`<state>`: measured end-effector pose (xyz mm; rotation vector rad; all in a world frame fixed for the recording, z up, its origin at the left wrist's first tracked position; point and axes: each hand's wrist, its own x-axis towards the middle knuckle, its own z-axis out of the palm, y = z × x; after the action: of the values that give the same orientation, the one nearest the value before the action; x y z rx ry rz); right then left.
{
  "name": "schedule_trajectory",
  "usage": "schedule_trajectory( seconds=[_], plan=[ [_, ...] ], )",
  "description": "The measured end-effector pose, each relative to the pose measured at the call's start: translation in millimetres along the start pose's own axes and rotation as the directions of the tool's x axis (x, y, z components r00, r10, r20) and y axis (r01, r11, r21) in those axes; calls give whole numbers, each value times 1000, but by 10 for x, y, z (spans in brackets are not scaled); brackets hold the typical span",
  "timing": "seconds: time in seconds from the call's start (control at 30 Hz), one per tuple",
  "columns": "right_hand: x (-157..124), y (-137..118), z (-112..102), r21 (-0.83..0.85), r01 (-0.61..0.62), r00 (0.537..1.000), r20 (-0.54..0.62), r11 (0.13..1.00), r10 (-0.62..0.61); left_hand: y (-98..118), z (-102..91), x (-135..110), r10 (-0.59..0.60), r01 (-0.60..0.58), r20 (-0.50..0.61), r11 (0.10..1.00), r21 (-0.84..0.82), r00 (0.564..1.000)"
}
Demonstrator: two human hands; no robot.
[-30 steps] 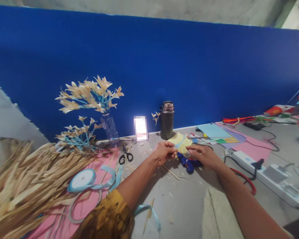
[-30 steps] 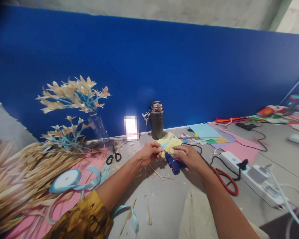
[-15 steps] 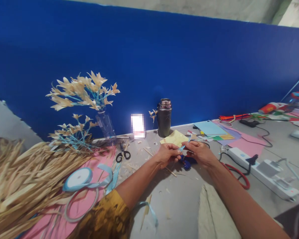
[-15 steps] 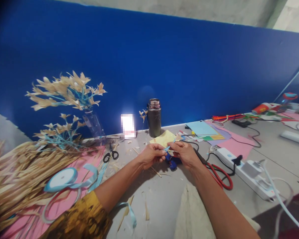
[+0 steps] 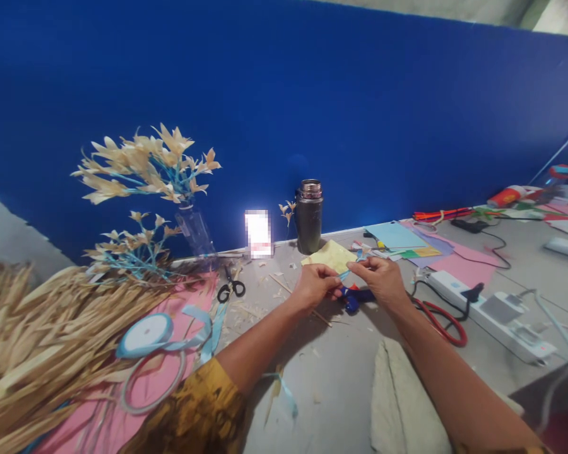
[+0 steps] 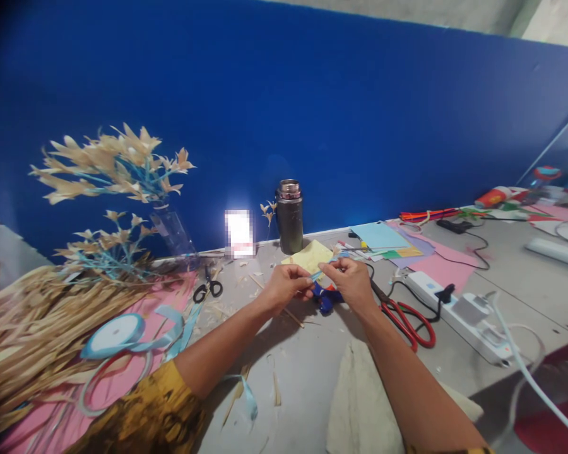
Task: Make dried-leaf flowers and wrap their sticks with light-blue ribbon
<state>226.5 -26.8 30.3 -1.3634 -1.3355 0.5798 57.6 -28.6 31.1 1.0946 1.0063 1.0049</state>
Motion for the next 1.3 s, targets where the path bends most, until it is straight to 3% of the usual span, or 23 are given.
schedule_trajectory(
  seconds=[0.23, 0.37, 0.47, 0.53, 0.77, 0.97, 1.07, 1.2, 1.3],
  plan=[
    [29, 42, 22, 35, -56, 998, -15, 998, 56, -14, 46, -25, 55, -56, 26, 998, 42, 998],
    [23, 26, 4, 180, -133, 981, 166, 975, 103, -33, 5, -34, -24, 33, 120, 997, -75, 993],
    [7, 10, -28, 340, -241, 926, 362, 909, 110, -31, -63, -47, -110, 152, 223, 972, -178, 969],
    [4, 22, -33, 403, -290, 903, 415, 868, 109, -22, -98, -55, -136, 192, 261, 960, -203, 956],
    [48, 150, 30, 405, -220, 962, 238, 887, 130, 14, -72, -70, -50, 56, 154, 998, -34, 987],
    [33, 159, 39, 357, -191, 981, 111, 915, 161, -26, 4, -85, 14, -13, 125, 1000, -8, 992],
    [11, 91, 16, 371, -210, 972, 176, 905, 154, -48, -1, -89, -38, 44, 138, 998, -41, 990],
    [5, 19, -32, 380, -253, 926, 362, 890, 109, -41, -41, -98, -126, 151, 179, 980, -130, 976],
    [13, 26, -43, 345, -228, 930, 354, 910, 99, -1, -55, -111, -139, 171, 210, 975, -140, 968]
  ],
)
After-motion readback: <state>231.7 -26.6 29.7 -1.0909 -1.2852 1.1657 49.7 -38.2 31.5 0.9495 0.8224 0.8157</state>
